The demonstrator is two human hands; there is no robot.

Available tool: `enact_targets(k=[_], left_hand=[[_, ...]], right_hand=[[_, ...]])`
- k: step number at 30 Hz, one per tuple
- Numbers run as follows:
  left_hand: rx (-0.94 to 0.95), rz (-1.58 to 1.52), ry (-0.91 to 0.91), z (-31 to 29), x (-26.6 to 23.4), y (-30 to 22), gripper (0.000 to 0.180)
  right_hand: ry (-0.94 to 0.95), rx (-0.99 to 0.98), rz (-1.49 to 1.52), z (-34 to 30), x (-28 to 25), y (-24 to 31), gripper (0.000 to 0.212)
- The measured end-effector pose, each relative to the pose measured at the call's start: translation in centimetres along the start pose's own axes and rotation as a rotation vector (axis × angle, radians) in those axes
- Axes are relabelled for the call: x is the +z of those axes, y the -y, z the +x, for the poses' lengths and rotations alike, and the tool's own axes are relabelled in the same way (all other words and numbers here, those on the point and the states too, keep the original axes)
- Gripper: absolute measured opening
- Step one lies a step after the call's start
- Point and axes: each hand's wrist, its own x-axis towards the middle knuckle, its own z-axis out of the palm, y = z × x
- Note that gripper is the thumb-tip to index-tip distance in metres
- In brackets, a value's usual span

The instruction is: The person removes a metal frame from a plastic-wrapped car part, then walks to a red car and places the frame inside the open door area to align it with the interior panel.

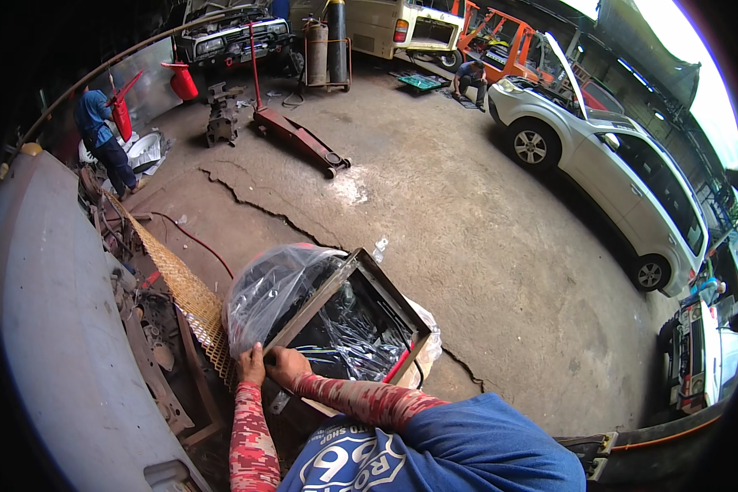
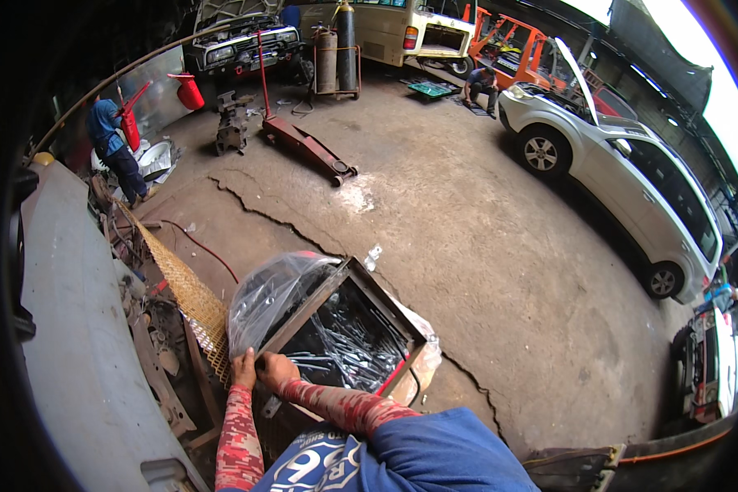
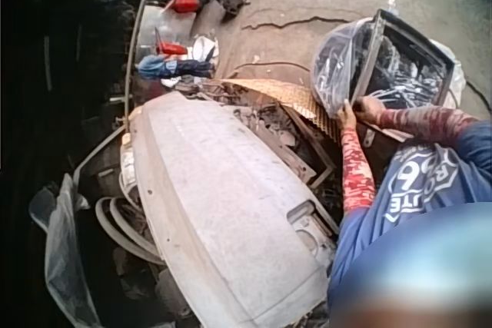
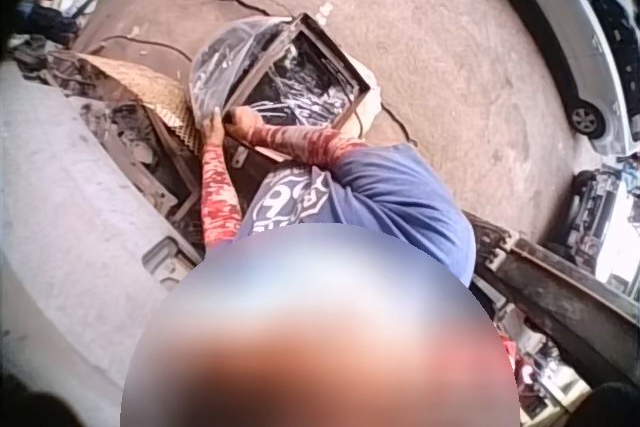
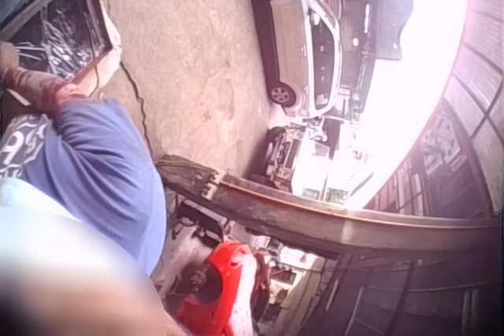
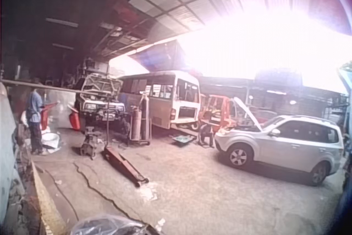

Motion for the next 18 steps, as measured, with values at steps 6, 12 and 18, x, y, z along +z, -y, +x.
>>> enact_targets(k=[6,12,18], left_hand=[[-0.004,0.004,-0.009,0.1,0.2,0.3,0.059],[-0.018,0.007,0.011,0.1,0.1,0.3,0.059],[-0.005,-0.004,0.005,0.0,-0.1,0.0,0.06]], right_hand=[[-0.051,-0.034,0.042,0.1,1.3,-0.6,0.026],[-0.026,-0.006,0.164,0.0,1.2,-1.0,0.029],[0.104,0.222,-0.015,-0.3,0.9,-0.5,0.04]])
